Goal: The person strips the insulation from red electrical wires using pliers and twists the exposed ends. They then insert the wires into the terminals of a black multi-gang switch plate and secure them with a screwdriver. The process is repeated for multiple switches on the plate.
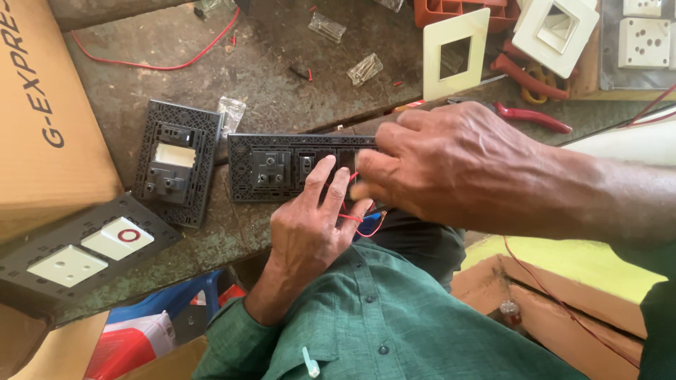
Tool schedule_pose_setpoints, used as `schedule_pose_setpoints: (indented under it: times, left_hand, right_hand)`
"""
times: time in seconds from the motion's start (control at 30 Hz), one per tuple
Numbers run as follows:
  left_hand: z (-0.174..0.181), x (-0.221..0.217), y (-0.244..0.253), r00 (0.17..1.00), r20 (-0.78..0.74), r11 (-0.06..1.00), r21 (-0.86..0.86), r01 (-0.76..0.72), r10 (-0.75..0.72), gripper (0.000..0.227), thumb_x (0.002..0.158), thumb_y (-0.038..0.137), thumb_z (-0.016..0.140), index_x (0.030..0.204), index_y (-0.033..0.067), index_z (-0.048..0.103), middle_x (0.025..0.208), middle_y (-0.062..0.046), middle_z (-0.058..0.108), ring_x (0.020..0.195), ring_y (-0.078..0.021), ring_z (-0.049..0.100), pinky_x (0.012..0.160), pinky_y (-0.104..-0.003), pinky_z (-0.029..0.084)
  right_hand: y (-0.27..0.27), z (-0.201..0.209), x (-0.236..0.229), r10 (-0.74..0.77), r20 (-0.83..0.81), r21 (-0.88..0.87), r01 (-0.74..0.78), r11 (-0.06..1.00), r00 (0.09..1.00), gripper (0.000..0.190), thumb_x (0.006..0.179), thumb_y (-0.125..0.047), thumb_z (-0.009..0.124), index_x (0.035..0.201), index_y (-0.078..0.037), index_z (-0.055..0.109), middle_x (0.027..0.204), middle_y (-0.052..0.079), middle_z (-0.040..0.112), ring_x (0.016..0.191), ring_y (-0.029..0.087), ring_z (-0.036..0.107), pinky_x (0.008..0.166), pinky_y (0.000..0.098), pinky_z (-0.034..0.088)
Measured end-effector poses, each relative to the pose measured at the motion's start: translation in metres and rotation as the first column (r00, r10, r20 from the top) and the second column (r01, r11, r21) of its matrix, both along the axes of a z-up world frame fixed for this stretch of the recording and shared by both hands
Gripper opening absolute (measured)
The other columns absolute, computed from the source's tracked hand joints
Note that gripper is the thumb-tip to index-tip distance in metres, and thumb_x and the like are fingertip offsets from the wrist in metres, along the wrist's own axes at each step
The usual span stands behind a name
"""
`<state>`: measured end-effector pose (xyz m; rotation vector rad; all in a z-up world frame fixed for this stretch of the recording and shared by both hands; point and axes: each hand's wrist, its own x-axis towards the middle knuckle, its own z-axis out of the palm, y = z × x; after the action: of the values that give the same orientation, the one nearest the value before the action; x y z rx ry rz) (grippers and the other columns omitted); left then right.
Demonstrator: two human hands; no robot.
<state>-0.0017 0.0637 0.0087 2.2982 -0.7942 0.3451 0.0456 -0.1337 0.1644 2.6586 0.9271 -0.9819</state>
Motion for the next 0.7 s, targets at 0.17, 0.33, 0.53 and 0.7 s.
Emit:
schedule_pose_setpoints:
  times: [0.17, 0.33, 0.53, 0.7]
  left_hand:
    - [-0.001, -0.002, 0.001, 1.0, -0.004, 1.0, -0.008, -0.001, 0.001, 0.054, 0.09, 0.037, 0.083, 0.129, 0.0033, 0.066, 0.135, -0.016, 0.062, 0.085, -0.0242, 0.074, 0.066, -0.032, 0.058]
    - [-0.001, -0.002, -0.001, 1.0, -0.009, 1.0, -0.015, -0.009, 0.009, 0.054, 0.089, 0.037, 0.083, 0.128, 0.0036, 0.065, 0.135, -0.016, 0.063, 0.084, -0.025, 0.074, 0.066, -0.033, 0.058]
    - [0.0, -0.002, -0.001, 1.0, -0.016, 1.0, -0.023, -0.011, 0.011, 0.053, 0.089, 0.037, 0.083, 0.127, 0.0041, 0.066, 0.136, -0.016, 0.062, 0.086, -0.0259, 0.074, 0.068, -0.033, 0.059]
    - [0.0, -0.003, -0.001, 0.999, -0.031, 1.0, -0.03, -0.008, 0.007, 0.053, 0.089, 0.036, 0.083, 0.127, 0.0035, 0.066, 0.136, -0.016, 0.062, 0.085, -0.0255, 0.074, 0.067, -0.034, 0.059]
  right_hand:
    - [-0.003, -0.003, 0.004, 0.076, 0.305, 0.398, -0.2, 0.895, 0.949, 0.035, 0.081, -0.006, 0.066, 0.115, -0.001, 0.066, 0.093, 0.014, 0.062, 0.085, 0.024, 0.061, 0.064, 0.0335, 0.056]
    - [-0.004, 0.002, 0.002, 0.066, 0.178, 0.284, -0.115, 0.952, 0.982, 0.026, 0.088, -0.016, 0.061, 0.111, -0.003, 0.063, 0.093, 0.009, 0.062, 0.091, 0.023, 0.062, 0.072, 0.0366, 0.056]
    - [-0.01, -0.006, -0.002, 0.013, 0.189, 0.292, -0.069, 0.954, 0.982, 0.032, 0.094, -0.026, 0.063, 0.116, -0.003, 0.062, 0.094, 0.012, 0.061, 0.088, 0.024, 0.062, 0.066, 0.0355, 0.056]
    - [-0.013, -0.005, -0.002, 0.068, 0.375, 0.493, -0.261, 0.83, 0.924, 0.045, 0.075, -0.01, 0.059, 0.12, -0.003, 0.062, 0.099, 0.011, 0.061, 0.091, 0.028, 0.062, 0.072, 0.034, 0.056]
